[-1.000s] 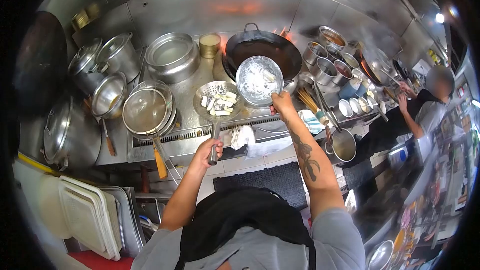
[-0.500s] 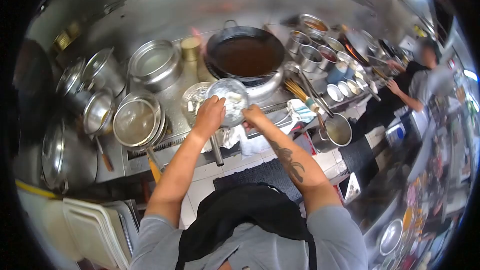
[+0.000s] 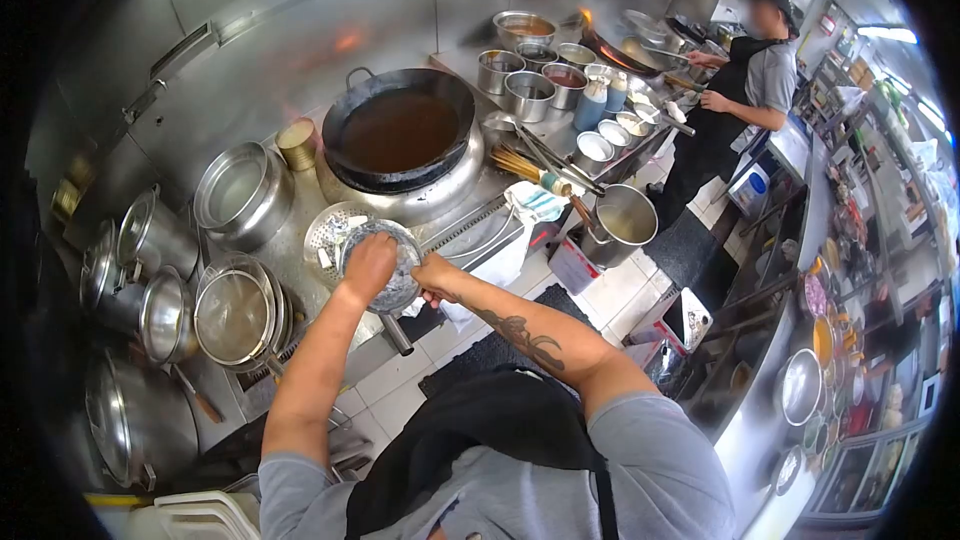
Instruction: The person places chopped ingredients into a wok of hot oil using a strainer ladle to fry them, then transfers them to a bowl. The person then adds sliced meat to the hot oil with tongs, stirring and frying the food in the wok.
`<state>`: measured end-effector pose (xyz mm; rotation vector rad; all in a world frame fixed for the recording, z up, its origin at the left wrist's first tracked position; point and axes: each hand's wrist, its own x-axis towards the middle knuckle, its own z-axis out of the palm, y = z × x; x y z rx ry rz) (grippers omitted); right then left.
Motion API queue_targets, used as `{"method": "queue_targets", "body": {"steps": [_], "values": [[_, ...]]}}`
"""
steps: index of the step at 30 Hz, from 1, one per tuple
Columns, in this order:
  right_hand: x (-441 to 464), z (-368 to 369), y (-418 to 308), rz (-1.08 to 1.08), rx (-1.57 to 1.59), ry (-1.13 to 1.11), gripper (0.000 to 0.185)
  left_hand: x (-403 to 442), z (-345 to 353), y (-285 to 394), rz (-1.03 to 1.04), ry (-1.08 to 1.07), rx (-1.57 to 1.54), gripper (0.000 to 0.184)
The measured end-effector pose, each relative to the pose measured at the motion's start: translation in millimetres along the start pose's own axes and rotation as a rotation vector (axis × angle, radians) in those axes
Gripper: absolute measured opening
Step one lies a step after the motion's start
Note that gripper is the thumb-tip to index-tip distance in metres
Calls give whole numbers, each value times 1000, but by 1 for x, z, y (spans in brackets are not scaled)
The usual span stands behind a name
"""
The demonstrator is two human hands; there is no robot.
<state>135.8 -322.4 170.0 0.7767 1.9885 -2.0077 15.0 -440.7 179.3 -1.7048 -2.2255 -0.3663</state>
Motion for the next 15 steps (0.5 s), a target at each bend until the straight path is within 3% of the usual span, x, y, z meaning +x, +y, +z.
{"method": "queue_targets", "body": {"steps": [15], "values": [[0, 10, 17, 44, 80, 16, 27, -20, 11, -7, -31, -86, -85, 9]]}}
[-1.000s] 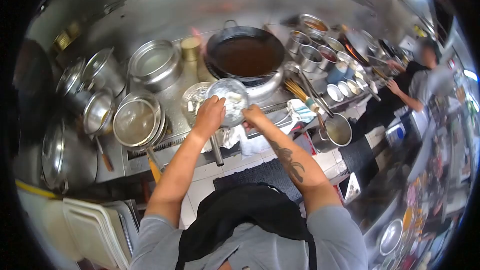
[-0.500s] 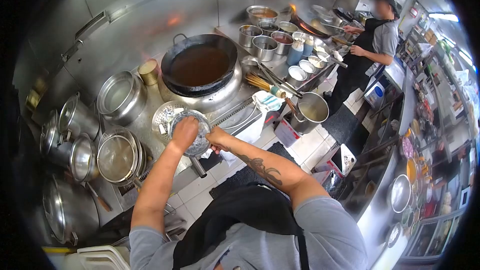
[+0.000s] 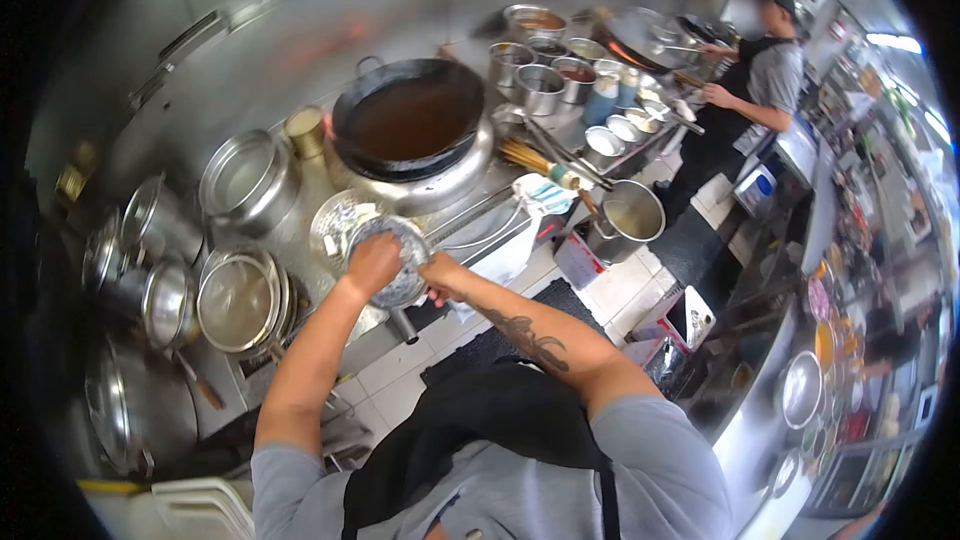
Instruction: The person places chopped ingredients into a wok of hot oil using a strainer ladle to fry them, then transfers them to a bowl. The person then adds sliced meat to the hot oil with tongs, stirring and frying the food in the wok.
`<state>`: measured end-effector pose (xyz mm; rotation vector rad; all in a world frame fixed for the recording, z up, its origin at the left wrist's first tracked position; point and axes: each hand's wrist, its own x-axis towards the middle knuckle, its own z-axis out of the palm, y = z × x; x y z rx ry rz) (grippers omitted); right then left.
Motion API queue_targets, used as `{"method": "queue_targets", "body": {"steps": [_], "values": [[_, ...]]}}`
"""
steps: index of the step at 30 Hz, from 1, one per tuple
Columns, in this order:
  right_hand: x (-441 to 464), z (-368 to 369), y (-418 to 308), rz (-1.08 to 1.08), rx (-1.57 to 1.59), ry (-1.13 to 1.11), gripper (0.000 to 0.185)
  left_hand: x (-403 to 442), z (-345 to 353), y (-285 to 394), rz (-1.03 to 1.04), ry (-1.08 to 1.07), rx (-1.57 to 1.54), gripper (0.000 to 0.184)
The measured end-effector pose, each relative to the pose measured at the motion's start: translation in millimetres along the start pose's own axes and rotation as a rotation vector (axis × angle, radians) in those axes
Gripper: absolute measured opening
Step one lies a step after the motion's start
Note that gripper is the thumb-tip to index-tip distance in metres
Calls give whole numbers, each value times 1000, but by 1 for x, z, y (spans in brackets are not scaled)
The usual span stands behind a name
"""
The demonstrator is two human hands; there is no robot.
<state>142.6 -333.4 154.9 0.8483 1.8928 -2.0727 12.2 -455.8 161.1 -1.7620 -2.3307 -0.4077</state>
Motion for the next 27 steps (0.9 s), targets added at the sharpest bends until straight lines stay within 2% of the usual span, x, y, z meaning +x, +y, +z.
{"method": "queue_targets", "body": {"steps": [1, 3, 8, 10, 11, 12, 13, 15, 17, 19, 20, 22, 23, 25, 26, 27], "values": [[-4, 1, -5, 0, -11, -9, 23, 0, -4, -1, 12, -9, 1, 11], [-1, -5, -5, -12, -7, 20, 26, 4, -27, 0, -4, 44, -38, 15], [1, -50, 9, -114, 24, 182, 28, 15, -73, -43, -265, 44, -3, 22], [-5, -79, 19, -100, 1, 296, 28, 4, -72, -61, -432, 224, 11, 24], [-11, -97, 30, -148, 38, 316, 27, -3, -65, -61, -439, 226, 15, 24], [-23, -110, 32, -132, 37, 413, 25, -18, -50, -55, -635, 149, -50, 29], [-42, -124, 33, -129, 109, 379, 24, -33, -36, -48, -828, 72, -116, 34], [-70, -150, 47, -147, 173, 449, 21, -57, -6, -20, -1011, -167, -321, 46], [-102, -164, 54, -179, 300, 599, 20, -80, 22, 9, -1061, -238, -422, 55], [-120, -193, 78, -97, 376, 616, 21, -103, 80, 12, -1184, -139, -760, 53], [-130, -197, 82, -107, 417, 660, 22, -103, 81, 20, -1185, -140, -757, 53], [-147, -209, 99, -107, 482, 652, 22, -99, 82, 36, -1430, 7, -1180, 43], [-152, -214, 105, -110, 546, 645, 22, -103, 92, 33, -1429, 5, -1175, 43], [-159, -221, 117, -105, 600, 633, 21, -111, 122, 21, -1440, -53, -1680, 28], [-161, -224, 120, -103, 648, 621, 21, -108, 120, 22, -1431, -60, -1784, 20], [-161, -225, 124, -103, 654, 624, 21, -106, 119, 25, -1429, -68, -1779, 20]]}}
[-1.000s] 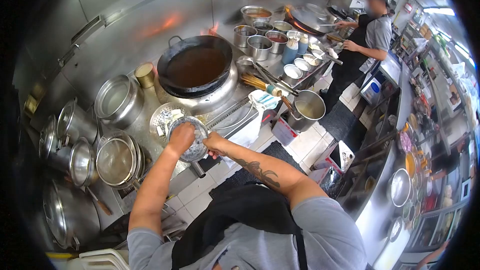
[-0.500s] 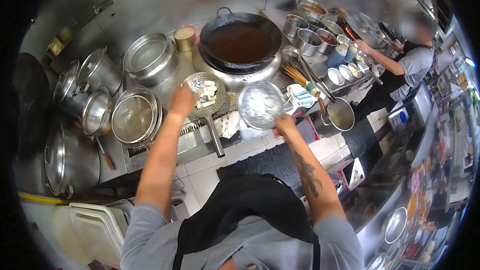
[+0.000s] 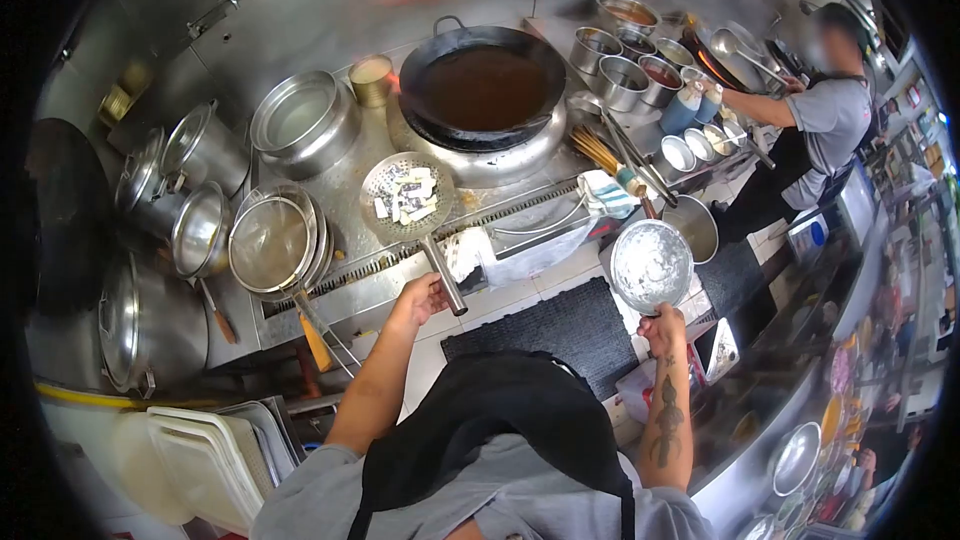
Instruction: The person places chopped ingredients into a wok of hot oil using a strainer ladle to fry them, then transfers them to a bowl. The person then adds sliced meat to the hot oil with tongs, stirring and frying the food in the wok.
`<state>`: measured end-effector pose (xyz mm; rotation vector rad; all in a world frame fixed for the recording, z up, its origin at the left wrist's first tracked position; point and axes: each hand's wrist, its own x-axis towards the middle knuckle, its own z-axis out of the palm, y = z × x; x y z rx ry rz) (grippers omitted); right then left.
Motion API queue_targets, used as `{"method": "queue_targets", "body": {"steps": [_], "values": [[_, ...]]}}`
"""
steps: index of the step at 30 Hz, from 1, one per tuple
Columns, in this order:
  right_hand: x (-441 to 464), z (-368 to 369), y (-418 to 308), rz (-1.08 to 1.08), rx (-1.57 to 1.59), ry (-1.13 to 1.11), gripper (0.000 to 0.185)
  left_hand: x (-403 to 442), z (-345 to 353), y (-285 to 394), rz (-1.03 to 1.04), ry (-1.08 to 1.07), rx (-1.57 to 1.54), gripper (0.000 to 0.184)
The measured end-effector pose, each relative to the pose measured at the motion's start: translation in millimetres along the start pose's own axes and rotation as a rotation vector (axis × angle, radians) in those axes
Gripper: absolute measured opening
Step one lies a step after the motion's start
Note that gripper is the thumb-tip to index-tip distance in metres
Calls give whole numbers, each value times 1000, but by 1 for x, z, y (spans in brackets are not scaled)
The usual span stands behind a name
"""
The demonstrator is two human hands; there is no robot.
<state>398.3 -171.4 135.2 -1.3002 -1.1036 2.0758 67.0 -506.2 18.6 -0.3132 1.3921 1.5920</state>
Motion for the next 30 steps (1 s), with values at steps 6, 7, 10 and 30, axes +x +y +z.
{"method": "queue_targets", "body": {"steps": [6, 7, 10, 30], "values": [[-7, -8, 0, 12, 81, -12, 20, -13, 23, -5, -117, 17, -304, 20], [-9, -9, -1, 18, 80, -10, 20, -15, 24, -7, -64, -23, -363, 21], [-14, -18, -2, 12, 88, 3, 19, -17, 15, -1, -4, -83, -458, 17], [-19, -228, 61, -45, 557, 234, 12, -144, 28, 31, 325, 82, -33, 11]]}}
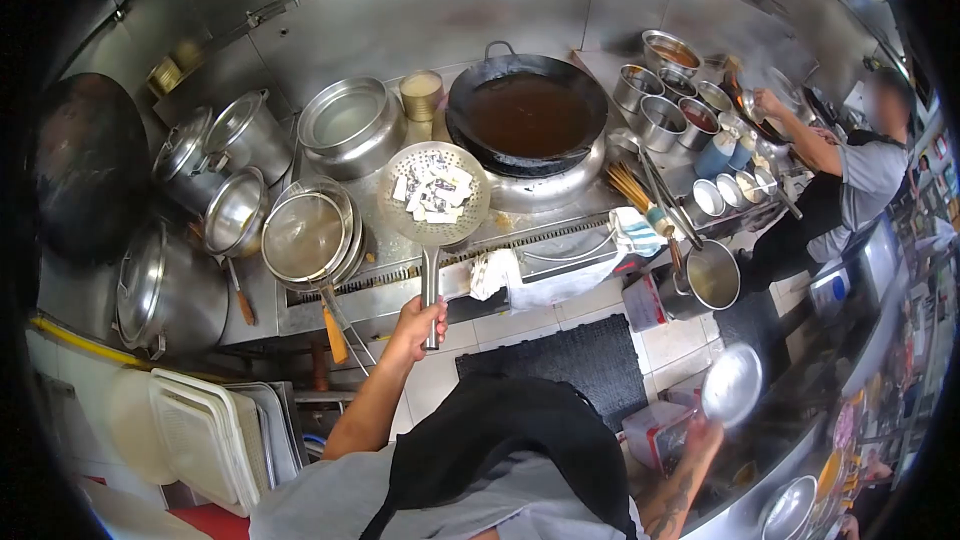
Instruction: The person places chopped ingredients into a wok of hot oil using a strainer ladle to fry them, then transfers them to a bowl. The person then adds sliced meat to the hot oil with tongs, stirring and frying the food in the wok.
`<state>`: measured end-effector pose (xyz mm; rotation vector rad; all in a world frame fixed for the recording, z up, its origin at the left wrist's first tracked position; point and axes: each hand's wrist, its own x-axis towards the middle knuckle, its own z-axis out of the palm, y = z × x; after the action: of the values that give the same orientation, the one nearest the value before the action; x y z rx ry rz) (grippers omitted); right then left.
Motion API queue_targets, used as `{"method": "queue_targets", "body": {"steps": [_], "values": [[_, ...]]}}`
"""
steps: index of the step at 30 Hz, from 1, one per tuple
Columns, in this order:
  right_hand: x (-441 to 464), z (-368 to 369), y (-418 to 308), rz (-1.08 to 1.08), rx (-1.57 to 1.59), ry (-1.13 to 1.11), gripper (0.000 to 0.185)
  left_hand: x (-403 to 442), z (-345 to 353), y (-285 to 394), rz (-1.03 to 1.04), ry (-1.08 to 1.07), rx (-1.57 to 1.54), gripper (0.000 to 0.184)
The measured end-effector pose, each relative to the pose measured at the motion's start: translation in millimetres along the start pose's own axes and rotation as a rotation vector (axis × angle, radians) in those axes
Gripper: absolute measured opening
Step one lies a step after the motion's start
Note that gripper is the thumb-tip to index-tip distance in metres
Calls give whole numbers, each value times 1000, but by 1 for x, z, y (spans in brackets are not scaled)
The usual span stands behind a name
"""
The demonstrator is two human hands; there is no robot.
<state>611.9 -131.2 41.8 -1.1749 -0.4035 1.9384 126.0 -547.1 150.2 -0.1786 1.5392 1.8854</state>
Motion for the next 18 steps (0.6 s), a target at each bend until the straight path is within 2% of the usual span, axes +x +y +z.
{"method": "queue_targets", "body": {"steps": [1, 2, 3, 4, 7, 11, 15, 18], "values": [[6, -37, -9, -79, 34, -161, 12, -3, 0, 1, -9, 8, 6, 13], [-4, -63, -13, -201, 124, -92, 15, -4, -1, 1, -19, 15, 13, 16], [13, -126, -17, -374, 173, -297, 18, -2, -5, -3, -7, -4, 10, 19], [11, -162, -25, -449, 156, -115, 17, -2, -6, 0, -9, -8, 13, 19], [-22, -208, -23, -516, 184, 26, 18, 0, -5, 16, -17, -17, 41, 20], [-76, -248, -23, -635, 237, 324, 22, 31, 9, 67, 53, -19, 198, 9], [-87, -259, -10, -593, 297, 406, 20, 84, 43, 126, 132, -48, 323, 10], [-97, -248, -2, -576, 358, 462, 18, 141, 63, 144, 183, -73, 360, 10]]}}
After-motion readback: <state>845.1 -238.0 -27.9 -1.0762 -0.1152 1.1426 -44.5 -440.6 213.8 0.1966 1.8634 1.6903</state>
